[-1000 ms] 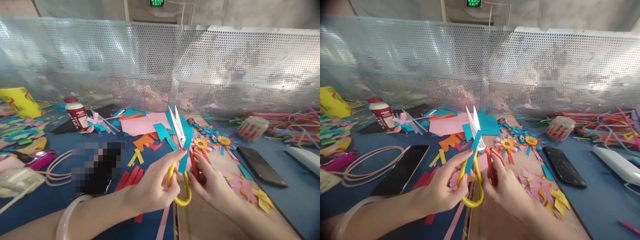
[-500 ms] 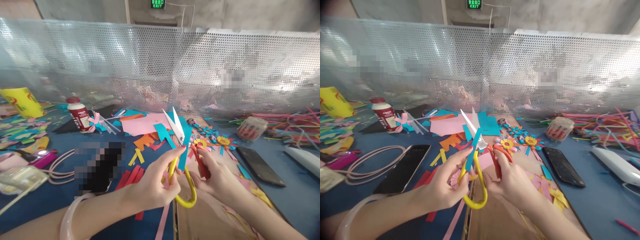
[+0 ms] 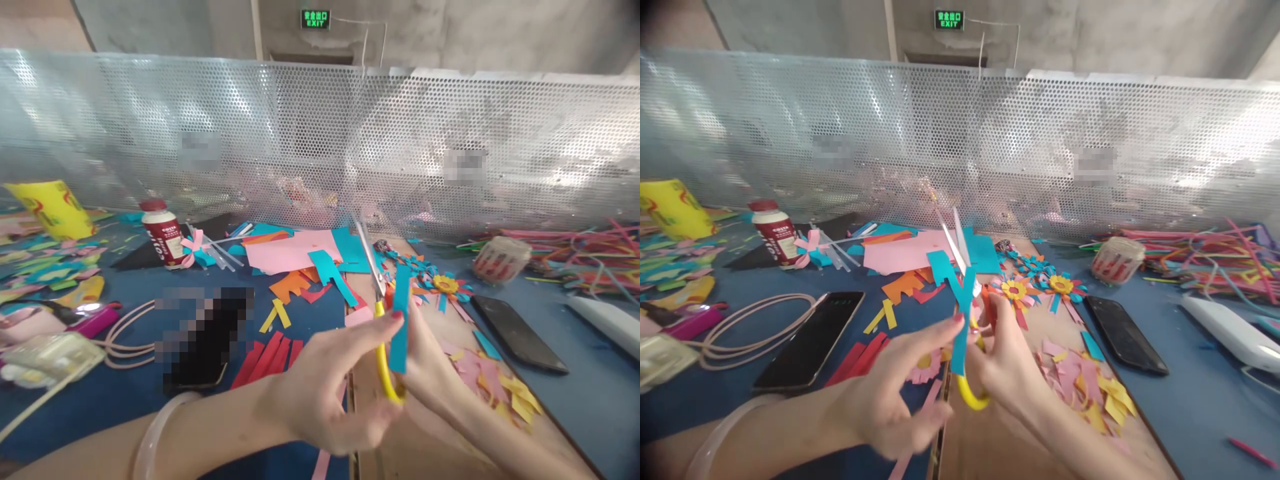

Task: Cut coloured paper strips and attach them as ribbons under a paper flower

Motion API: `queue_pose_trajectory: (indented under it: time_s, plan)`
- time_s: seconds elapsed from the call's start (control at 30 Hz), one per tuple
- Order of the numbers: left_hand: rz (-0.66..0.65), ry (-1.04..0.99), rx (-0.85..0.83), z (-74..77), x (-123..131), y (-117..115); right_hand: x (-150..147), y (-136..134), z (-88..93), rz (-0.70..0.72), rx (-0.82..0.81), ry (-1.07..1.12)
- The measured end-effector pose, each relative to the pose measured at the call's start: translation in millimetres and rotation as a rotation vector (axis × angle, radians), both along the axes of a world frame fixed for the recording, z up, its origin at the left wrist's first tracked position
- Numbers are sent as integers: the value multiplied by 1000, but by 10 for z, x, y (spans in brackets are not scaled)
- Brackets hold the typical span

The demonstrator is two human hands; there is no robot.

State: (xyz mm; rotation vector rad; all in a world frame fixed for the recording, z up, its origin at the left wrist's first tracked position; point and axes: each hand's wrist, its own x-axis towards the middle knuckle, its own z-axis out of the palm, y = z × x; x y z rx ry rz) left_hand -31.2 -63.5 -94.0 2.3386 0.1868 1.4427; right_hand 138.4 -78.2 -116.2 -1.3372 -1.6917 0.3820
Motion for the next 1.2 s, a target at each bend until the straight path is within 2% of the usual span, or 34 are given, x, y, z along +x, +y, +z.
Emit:
queue_pose_trajectory:
  time_s: [0.17,0.23,0.33,0.47,0.57,0.73,0.87,1.07,1.2]
  plan:
    - [253,-162,-410,151,-41,183,129,126,-11,-79,-133,340]
    - [296,-258,-540,221,-14,272,164,166,-15,-94,-209,404]
    - [248,-322,-699,288,62,368,164,177,0,-82,-260,484]
    - [156,-354,-889,321,194,440,118,144,42,-28,-202,536]
    - [137,-386,-940,356,306,472,99,139,53,-15,-186,516]
    - [5,-526,-1111,464,498,511,131,172,-13,-60,-102,401]
    - [-88,-652,-1194,554,635,541,165,185,-80,-69,-116,364]
    - [-61,-647,-1177,545,757,603,135,182,-134,-39,-130,395]
    - [6,-562,-1059,529,725,596,100,181,-129,-70,-142,384]
